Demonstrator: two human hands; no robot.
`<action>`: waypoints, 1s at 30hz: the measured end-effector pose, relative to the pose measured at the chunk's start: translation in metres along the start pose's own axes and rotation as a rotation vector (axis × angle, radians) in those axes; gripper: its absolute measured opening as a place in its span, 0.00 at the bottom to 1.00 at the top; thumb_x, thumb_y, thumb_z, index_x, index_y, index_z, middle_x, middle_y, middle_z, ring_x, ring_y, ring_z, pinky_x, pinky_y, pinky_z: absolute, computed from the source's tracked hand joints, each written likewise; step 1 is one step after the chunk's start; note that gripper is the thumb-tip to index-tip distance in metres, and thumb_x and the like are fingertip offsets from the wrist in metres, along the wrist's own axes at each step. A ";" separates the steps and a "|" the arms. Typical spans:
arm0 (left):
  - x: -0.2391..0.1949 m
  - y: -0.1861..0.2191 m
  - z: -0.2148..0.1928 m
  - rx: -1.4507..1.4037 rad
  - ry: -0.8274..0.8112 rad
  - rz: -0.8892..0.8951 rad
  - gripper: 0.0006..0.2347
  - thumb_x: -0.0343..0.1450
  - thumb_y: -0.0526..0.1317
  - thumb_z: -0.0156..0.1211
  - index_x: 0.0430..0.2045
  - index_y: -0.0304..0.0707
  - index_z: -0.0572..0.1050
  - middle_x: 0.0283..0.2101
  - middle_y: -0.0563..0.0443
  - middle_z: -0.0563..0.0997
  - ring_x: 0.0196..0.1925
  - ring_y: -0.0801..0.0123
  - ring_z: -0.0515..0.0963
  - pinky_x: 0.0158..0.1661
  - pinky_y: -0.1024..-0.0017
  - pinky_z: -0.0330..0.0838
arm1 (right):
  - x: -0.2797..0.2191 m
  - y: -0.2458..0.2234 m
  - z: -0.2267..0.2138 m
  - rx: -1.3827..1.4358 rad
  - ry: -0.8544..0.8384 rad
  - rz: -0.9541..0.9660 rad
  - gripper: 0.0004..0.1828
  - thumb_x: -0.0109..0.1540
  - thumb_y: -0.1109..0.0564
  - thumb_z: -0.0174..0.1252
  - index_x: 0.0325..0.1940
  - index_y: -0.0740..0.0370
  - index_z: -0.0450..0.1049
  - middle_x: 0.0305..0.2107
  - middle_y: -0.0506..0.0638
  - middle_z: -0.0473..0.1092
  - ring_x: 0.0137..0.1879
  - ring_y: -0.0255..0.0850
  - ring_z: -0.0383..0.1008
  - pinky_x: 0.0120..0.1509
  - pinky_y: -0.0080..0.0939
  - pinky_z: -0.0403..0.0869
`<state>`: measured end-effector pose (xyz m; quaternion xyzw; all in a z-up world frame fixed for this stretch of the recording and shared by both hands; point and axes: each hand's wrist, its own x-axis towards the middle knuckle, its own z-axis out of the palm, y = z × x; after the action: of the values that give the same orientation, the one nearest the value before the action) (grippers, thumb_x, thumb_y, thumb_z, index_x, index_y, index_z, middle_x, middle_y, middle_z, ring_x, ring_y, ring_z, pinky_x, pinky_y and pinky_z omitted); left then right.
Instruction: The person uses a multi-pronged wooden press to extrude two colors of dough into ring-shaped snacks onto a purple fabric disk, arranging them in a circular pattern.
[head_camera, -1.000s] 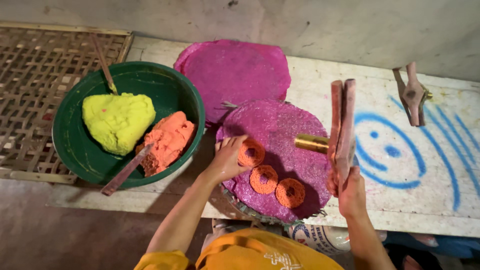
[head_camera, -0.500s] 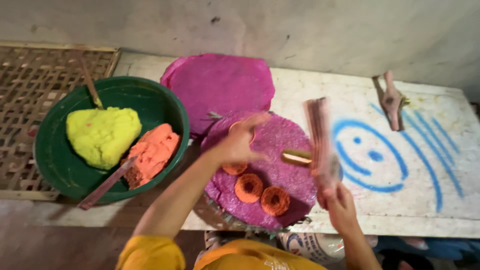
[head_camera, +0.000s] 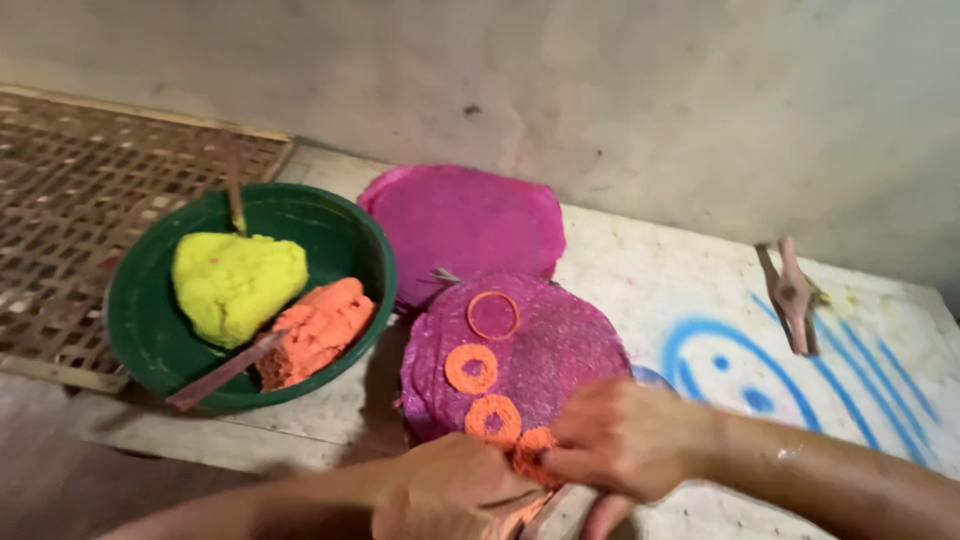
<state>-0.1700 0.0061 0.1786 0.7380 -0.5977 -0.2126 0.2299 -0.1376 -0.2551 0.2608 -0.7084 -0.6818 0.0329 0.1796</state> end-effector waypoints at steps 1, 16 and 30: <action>-0.010 -0.001 0.000 0.048 -0.054 -0.075 0.11 0.76 0.44 0.51 0.50 0.44 0.74 0.34 0.40 0.79 0.37 0.49 0.81 0.37 0.52 0.73 | 0.010 -0.007 0.009 0.201 -0.035 0.084 0.20 0.66 0.43 0.58 0.31 0.60 0.65 0.25 0.51 0.63 0.33 0.52 0.69 0.35 0.49 0.66; -0.267 -0.030 0.000 -0.153 0.681 -0.603 0.14 0.69 0.48 0.63 0.46 0.45 0.79 0.41 0.44 0.86 0.45 0.60 0.85 0.41 0.65 0.79 | 0.185 0.053 0.043 0.790 -0.191 -0.046 0.19 0.77 0.43 0.50 0.46 0.62 0.72 0.35 0.55 0.71 0.45 0.54 0.76 0.49 0.48 0.73; -0.335 -0.155 0.006 -1.643 0.925 -0.083 0.18 0.69 0.44 0.60 0.47 0.27 0.74 0.40 0.44 0.81 0.40 0.62 0.82 0.41 0.65 0.79 | 0.368 0.154 0.000 -0.928 0.525 -0.174 0.22 0.55 0.58 0.64 0.53 0.49 0.72 0.49 0.49 0.69 0.48 0.47 0.78 0.51 0.51 0.74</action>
<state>-0.1173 0.3616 0.0943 0.3768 -0.0834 -0.2614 0.8848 0.0345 0.1043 0.2873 -0.6385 -0.6132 -0.4648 0.0140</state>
